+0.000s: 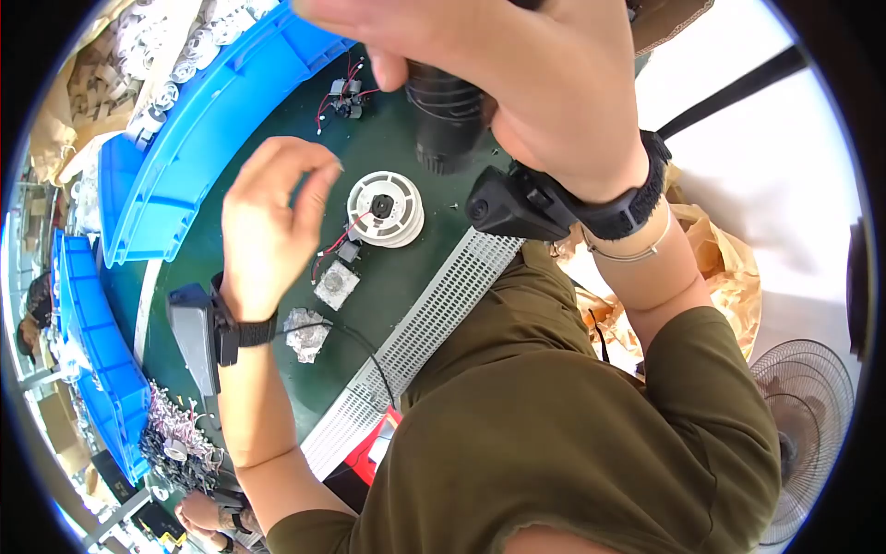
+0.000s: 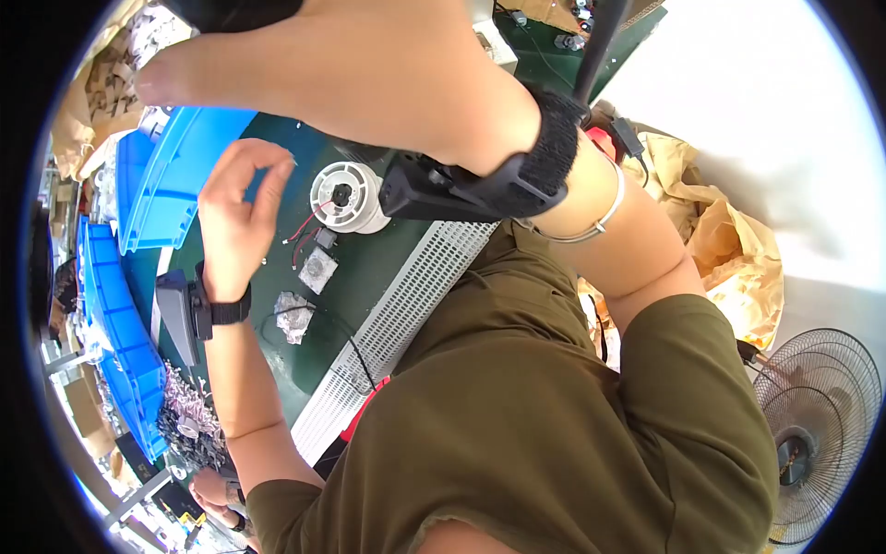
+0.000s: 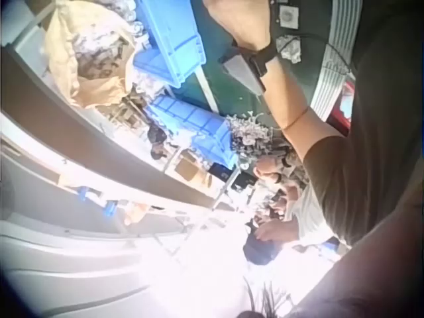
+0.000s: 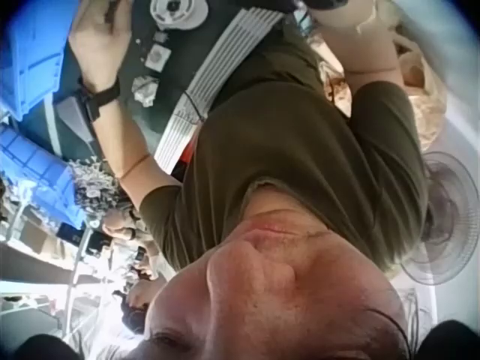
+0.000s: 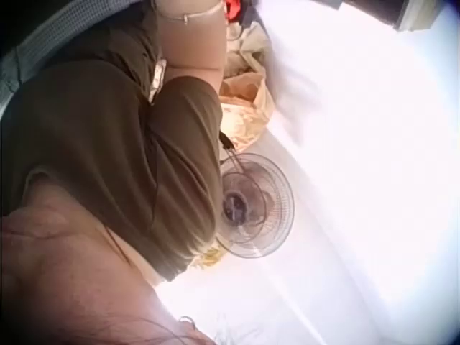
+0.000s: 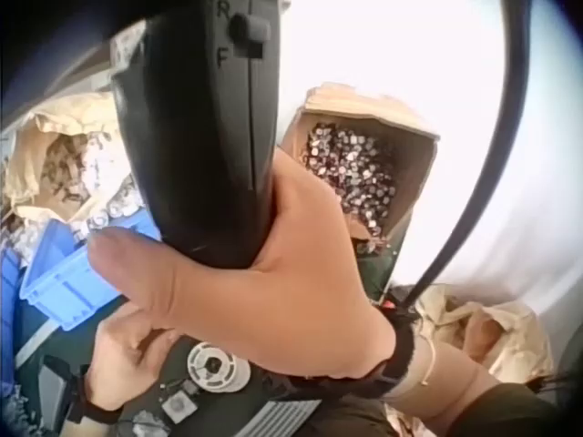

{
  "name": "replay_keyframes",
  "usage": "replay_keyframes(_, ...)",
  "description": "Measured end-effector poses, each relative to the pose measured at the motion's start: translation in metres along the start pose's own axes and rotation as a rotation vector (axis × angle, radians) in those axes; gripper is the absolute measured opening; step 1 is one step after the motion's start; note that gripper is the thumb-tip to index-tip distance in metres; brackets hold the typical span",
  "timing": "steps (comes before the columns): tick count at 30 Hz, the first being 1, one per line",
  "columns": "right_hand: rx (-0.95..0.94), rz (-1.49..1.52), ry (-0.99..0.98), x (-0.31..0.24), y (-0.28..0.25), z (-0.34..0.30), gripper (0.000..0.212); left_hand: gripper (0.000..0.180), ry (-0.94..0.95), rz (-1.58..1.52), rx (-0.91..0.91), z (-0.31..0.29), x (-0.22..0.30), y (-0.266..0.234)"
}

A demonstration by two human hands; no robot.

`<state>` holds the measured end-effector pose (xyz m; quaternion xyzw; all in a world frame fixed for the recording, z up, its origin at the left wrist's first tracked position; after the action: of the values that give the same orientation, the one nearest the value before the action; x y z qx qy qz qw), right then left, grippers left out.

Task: The person picks up a white plastic housing and a motor, then inserts the motor into the housing. They use a power screwdriver to drive a screw into the assembly, then repeat the process with another housing and motor.

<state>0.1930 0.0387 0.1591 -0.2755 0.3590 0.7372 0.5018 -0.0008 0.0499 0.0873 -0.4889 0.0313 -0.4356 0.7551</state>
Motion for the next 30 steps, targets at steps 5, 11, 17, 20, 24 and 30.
replay_keyframes(5, -0.063, 0.077, 0.056, 0.009, 0.015, 0.01, 0.032, 0.006, -0.225, 0.138, -0.031, -0.012, -0.065, 0.018)
replay_keyframes(11, -0.133, 0.07, 0.087, 0.021, 0.0, 0.022, 0.034, 0.021, -0.181, 0.361, 0.027, -0.034, -0.085, 0.022)
replay_keyframes(17, -0.212, 0.102, 0.139, 0.03, -0.05, 0.024, 0.036, 0.017, -0.292, -0.068, -0.044, -0.059, -0.048, -0.012)
replay_keyframes(20, -0.238, 0.105, 0.15, 0.035, -0.122, 0.037, 0.038, 0.026, -0.369, -0.178, -0.184, -0.084, -0.038, -0.006)
replay_keyframes(24, -0.254, 0.075, 0.154, 0.048, -0.078, 0.038, 0.039, 0.033, -0.33, -0.053, -0.077, -0.089, -0.027, 0.006)
replay_keyframes(30, -0.271, 0.0, 0.138, 0.044, 0.004, 0.026, 0.042, 0.025, -0.239, -0.035, -0.069, -0.066, -0.006, 0.003)
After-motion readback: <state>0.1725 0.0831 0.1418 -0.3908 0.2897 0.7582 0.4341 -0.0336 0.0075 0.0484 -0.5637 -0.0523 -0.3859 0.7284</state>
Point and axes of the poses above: each hand's wrist, its own z-axis towards the middle knuckle, its own y-axis out of the palm, x = y × z, the point moved 2 cm from there along z, towards the middle knuckle, and after that the axes turned 2 degrees about x, right-handed, at the moved point
